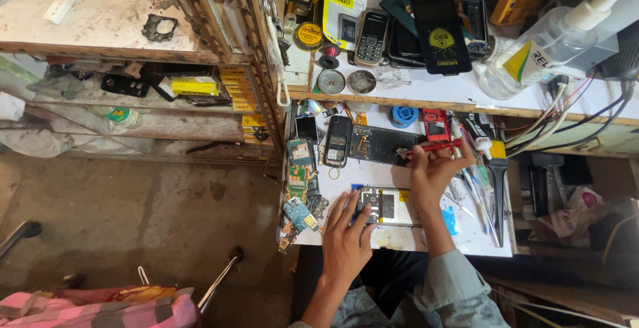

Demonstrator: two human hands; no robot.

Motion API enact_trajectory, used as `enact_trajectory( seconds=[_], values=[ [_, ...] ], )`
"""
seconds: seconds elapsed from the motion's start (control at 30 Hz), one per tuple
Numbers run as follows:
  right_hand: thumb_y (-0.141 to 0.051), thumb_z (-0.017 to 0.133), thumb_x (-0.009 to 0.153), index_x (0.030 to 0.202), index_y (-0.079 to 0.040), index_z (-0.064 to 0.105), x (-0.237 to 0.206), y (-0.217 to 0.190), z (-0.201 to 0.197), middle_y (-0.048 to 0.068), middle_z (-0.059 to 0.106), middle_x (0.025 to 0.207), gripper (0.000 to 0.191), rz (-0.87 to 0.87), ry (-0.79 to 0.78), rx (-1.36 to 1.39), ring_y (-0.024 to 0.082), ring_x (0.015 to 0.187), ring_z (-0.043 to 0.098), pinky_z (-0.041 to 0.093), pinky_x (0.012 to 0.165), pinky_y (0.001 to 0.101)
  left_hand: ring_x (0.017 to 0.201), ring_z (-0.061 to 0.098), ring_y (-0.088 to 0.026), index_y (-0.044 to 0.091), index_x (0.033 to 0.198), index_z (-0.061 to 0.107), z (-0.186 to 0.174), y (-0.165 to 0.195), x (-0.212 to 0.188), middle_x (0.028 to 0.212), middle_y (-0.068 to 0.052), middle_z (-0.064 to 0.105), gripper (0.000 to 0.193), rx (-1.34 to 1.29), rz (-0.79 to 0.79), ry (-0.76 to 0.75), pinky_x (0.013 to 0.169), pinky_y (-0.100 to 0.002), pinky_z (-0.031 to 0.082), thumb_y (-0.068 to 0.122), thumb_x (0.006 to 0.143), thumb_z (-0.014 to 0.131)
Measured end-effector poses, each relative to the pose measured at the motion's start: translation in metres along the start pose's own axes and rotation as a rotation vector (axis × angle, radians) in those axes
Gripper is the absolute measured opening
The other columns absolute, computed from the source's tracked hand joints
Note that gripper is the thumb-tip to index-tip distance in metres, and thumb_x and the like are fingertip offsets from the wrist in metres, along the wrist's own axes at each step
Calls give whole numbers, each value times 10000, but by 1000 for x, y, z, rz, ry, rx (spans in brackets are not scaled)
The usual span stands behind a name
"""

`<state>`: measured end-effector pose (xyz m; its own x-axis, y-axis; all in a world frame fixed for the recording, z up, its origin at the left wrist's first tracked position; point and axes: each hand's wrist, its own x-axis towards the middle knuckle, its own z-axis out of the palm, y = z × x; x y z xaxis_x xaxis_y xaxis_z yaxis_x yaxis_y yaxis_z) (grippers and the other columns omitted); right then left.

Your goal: The person repairs a disassembled smartphone at a cluttered workbench. They use a red screwdriver to work on the phone's internal components, manipulate small parts by hand, then lift the phone, handle its back cover and battery, and continue working on the internals with a tool.

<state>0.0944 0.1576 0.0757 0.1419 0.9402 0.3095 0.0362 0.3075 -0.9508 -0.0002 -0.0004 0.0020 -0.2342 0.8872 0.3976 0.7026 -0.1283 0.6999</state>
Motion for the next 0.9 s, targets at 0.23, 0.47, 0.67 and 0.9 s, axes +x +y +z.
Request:
enact_trajectory(
  seconds=[0.23, 0.47, 0.67, 0.9],
  values=[
    [94, 616, 996, 1522, -213, 101, -35, 4, -31, 172, 648, 1052, 797, 114, -116, 144, 176, 690, 639, 531, 584, 292, 1366, 521, -404, 21, 1162, 748, -2, 1, 1, 1412, -203, 614, 367, -31, -24, 15, 1126, -497, 420, 137, 817, 795],
    [112, 616, 965, 1549, -224, 85, -70, 15, -50, 165, 631, 1086, 858, 249, -153, 177, 185, 755, 642, 542, 657, 301, 1347, 536, -396, 28, 1145, 754, -4, 2, 4, 1382, -202, 631, 374, -31, -18, 39, 1134, -498, 416, 171, 805, 812],
    [137, 610, 938, 1555, -231, 48, -75, 16, -48, 158, 607, 1094, 913, 167, -284, 125, 167, 796, 620, 526, 652, 278, 1326, 567, -390, 28, 1152, 755, -1, 0, 0, 1369, -195, 652, 370, -22, -14, 73, 1121, -481, 435, 179, 821, 823],
    [169, 575, 962, 1578, -225, 22, -75, 12, -27, 173, 571, 1134, 917, 38, -527, 184, 177, 981, 588, 526, 907, 307, 1268, 602, -382, -52, 1233, 661, -1, -7, -1, 1305, -189, 663, 521, -154, -15, 140, 1101, -472, 465, 107, 772, 843]
  ],
)
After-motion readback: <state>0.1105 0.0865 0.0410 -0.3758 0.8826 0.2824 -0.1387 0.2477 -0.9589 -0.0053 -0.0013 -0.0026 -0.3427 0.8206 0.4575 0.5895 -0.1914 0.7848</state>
